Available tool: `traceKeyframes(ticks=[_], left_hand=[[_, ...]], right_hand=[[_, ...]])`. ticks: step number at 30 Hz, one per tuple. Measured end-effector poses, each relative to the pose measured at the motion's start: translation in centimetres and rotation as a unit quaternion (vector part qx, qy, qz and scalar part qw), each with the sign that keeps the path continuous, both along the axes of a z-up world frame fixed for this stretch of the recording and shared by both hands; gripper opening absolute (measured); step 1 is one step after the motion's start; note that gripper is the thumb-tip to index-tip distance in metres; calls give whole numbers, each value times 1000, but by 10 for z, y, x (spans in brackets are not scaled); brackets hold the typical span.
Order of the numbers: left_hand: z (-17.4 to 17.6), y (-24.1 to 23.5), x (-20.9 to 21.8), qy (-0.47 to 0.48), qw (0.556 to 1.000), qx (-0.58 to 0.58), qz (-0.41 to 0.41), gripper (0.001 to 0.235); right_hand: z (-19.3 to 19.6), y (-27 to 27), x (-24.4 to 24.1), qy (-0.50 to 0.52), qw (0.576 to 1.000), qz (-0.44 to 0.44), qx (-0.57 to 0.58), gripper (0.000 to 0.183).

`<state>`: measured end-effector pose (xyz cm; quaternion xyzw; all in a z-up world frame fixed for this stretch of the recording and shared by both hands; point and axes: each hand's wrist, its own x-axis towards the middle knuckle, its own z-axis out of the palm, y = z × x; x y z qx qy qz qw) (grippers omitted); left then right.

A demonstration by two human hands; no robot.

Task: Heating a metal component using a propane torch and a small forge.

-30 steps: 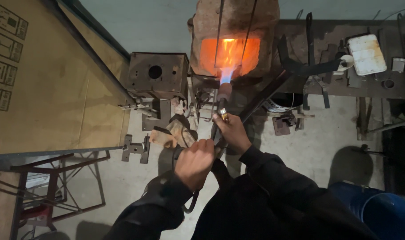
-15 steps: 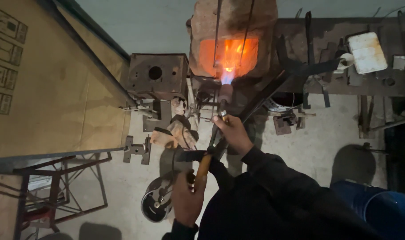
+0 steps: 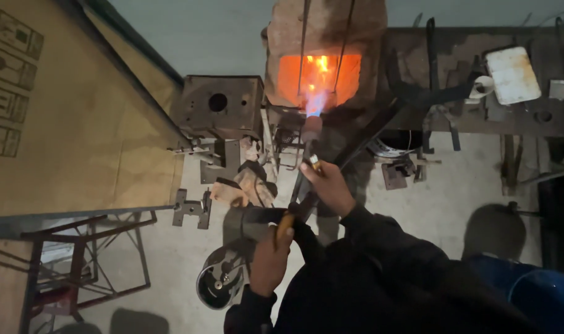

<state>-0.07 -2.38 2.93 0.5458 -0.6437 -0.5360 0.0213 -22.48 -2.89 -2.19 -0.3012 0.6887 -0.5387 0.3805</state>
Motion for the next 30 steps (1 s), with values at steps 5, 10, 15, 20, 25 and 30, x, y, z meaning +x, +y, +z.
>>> traceKeyframes(ticks=[5, 10, 15, 20, 25, 30], left_hand=[[2, 2, 2, 18, 1000, 0, 9, 46], [4, 2, 1, 14, 1000, 3, 23, 39], [7, 6, 2, 38, 999, -2, 10, 48], [8, -2, 0, 3, 1000, 10, -5, 47], [0, 3, 2, -69, 997, -7, -31, 61], [9, 0, -2, -13, 1000, 27, 1, 52]], right_hand=[[2, 59, -13, 29, 998, -10, 60, 22], [-25, 114, -33, -123, 985, -7, 122, 19], [-79, 154, -43, -41, 975, -21, 217, 31], [-84, 156, -43, -10, 988, -77, 136, 25], [-84, 153, -138, 37, 966, -253, -26, 21], [6, 103, -238, 204, 898, -246, -302, 35]])
